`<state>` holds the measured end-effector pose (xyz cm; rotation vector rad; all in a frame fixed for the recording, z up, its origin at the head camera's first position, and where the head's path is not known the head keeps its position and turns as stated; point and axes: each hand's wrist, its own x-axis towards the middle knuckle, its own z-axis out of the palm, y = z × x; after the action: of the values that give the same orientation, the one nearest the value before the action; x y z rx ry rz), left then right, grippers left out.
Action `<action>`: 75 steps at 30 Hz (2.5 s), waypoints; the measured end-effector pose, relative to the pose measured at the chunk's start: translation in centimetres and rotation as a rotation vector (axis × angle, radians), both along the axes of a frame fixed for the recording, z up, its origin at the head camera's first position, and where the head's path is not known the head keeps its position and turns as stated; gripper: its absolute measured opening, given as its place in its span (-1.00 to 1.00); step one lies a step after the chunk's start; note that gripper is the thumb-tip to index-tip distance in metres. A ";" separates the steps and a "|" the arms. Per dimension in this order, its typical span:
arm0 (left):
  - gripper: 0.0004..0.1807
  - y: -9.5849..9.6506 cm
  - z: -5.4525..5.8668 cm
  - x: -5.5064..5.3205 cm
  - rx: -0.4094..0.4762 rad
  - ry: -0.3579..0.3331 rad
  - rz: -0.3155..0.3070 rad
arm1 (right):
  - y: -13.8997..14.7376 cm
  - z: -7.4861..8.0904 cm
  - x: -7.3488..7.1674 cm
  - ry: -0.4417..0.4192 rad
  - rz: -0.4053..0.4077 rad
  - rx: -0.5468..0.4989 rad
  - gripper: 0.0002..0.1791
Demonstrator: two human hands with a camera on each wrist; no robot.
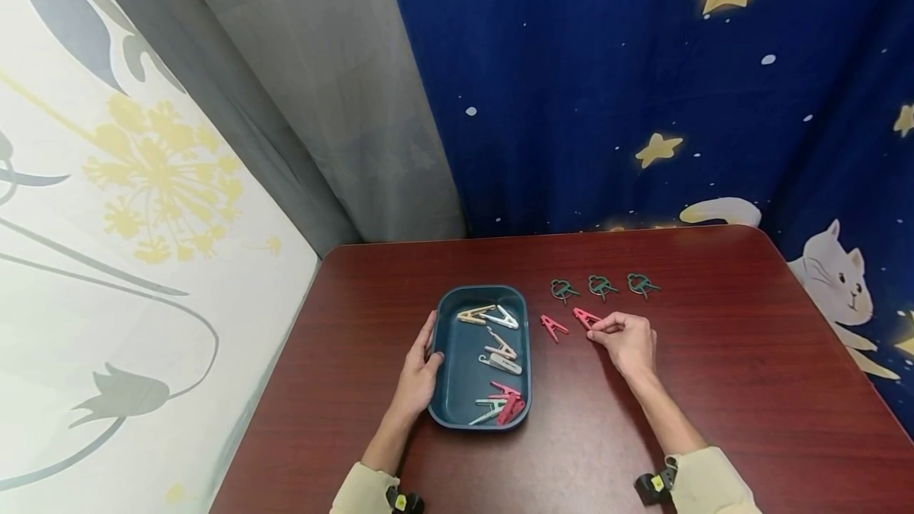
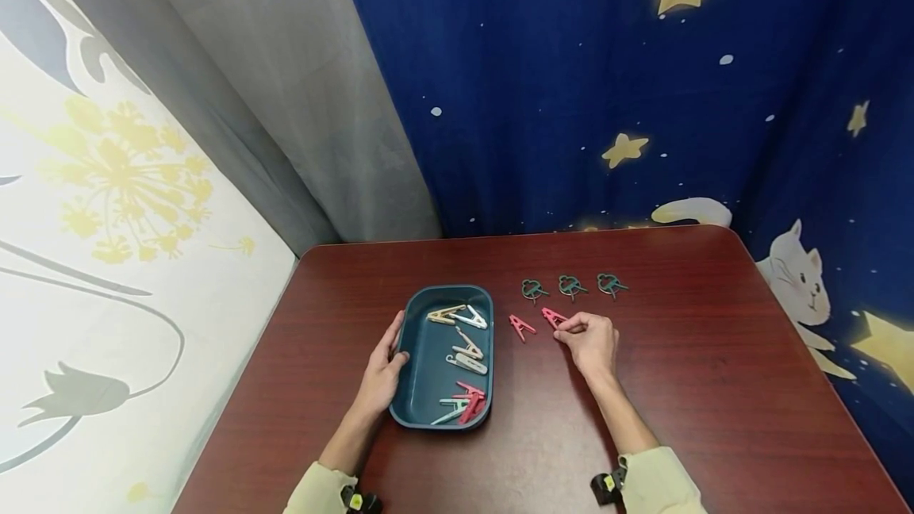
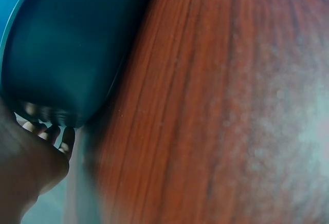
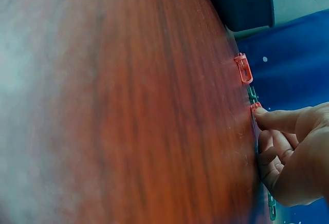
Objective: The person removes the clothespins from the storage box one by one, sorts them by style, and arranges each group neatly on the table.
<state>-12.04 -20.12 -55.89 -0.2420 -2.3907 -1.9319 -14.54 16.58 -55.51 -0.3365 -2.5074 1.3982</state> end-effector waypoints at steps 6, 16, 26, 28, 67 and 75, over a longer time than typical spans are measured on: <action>-0.16 0.0 0.1 0.0 0.004 -0.006 -0.004 | 0.1 -0.1 0.0 0.010 0.028 0.019 -0.85; -0.16 0.0 0.2 0.0 0.018 0.003 -0.010 | 0.4 0.0 0.1 0.004 0.053 0.025 -0.85; -0.13 0.0 0.2 0.0 -0.005 -0.006 0.004 | 0.8 -0.1 0.0 -0.033 0.080 -0.006 -0.81; -0.13 0.0 0.1 0.0 -0.007 -0.006 0.003 | 1.0 0.2 0.1 -0.055 0.090 -0.038 -0.79; -0.16 -0.1 0.0 0.0 -0.011 0.006 -0.008 | -10.1 5.4 -3.3 0.011 1.373 -0.234 -0.32; -0.16 -0.1 0.1 0.0 -0.033 0.006 -0.002 | -11.5 5.5 -3.2 -0.147 1.503 -0.122 -0.60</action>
<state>-12.04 -20.24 -55.78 -0.2519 -2.4210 -1.8915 -17.70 5.08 -49.98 1.8232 -2.6972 1.8632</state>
